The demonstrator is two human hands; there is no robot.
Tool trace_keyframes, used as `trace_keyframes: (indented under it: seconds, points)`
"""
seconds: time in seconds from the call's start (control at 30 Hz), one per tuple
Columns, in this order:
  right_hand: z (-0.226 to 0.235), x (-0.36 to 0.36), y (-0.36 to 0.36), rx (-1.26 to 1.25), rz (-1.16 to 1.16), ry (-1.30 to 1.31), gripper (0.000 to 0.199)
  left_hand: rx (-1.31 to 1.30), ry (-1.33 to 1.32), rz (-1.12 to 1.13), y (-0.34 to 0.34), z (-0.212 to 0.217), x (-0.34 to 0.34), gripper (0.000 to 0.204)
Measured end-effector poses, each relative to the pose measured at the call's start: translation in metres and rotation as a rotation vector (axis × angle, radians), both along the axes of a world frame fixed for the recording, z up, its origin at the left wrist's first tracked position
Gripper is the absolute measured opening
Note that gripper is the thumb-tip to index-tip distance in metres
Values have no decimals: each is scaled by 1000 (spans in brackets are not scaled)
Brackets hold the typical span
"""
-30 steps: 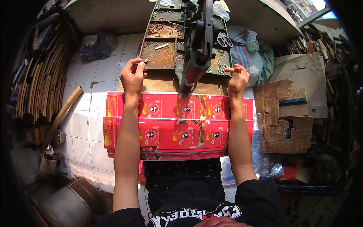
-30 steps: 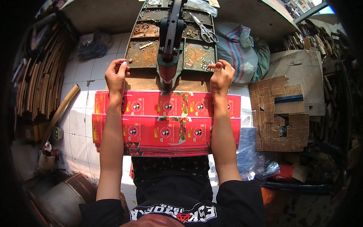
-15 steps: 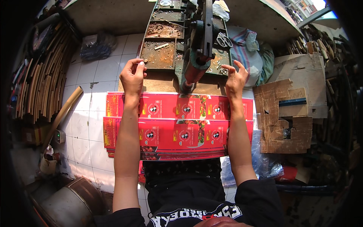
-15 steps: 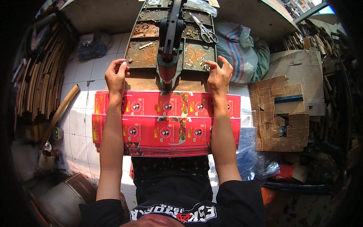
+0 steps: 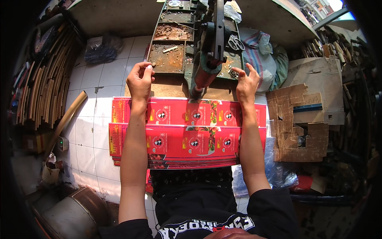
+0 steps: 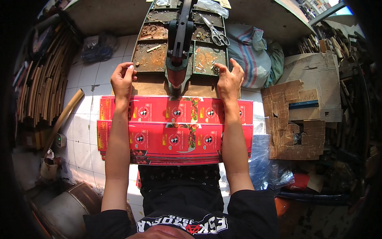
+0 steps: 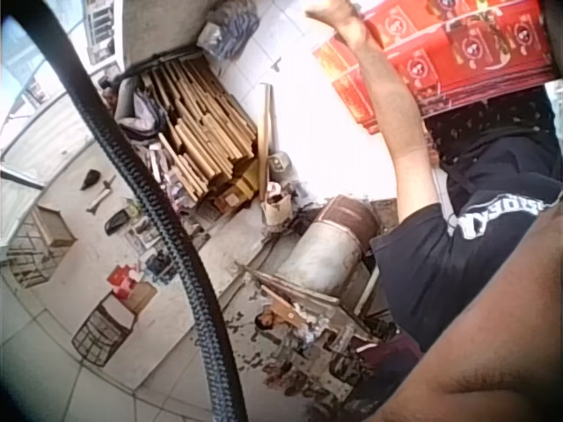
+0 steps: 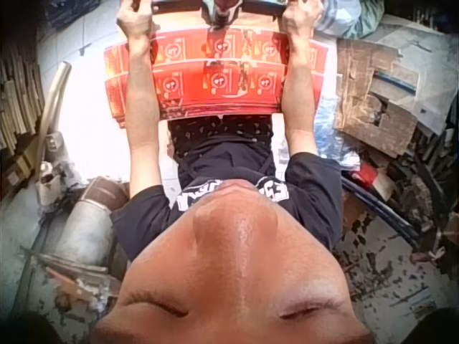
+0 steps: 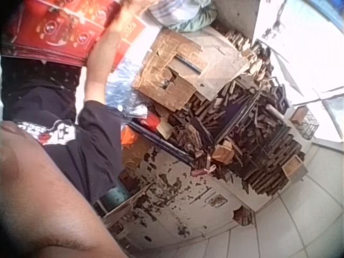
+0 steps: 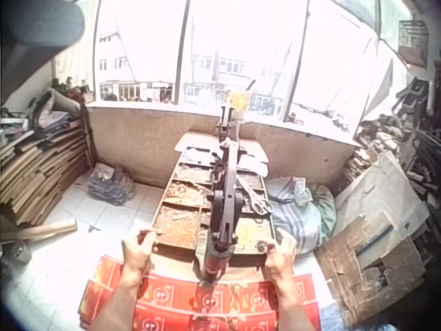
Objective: The person applies adhesive labels to printed cardboard boxes using a manual press machine.
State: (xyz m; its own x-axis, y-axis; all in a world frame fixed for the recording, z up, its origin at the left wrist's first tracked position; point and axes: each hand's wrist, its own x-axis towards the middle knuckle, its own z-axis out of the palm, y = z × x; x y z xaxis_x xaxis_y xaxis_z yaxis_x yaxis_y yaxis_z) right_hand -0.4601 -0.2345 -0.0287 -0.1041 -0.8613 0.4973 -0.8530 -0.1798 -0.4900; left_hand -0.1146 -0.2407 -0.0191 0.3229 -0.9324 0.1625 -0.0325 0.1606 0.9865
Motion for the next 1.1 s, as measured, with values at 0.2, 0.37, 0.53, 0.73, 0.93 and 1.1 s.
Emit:
trace_keyframes:
  seconds: [0.2,0.37,0.53,0.73,0.93,1.1]
  points:
    - [-3,1,-2,-13,-13,-22,62,5,3,1,0,1,-1,16]
    - [-7,-2,-3,-12,-18,-30,62,11,8,3,1,1,0,16]
    - [-5,-1,-2,19,-16,-24,61,7,6,-4,0,0,0,16]
    - [-3,1,-1,28,-19,17,59,8,5,12,1,2,-2,15]
    - [-7,1,-4,19,-30,21,60,-14,5,24,0,1,-1,12]
    - [-3,4,-2,11,-38,25,59,-21,16,25,1,2,-2,13]
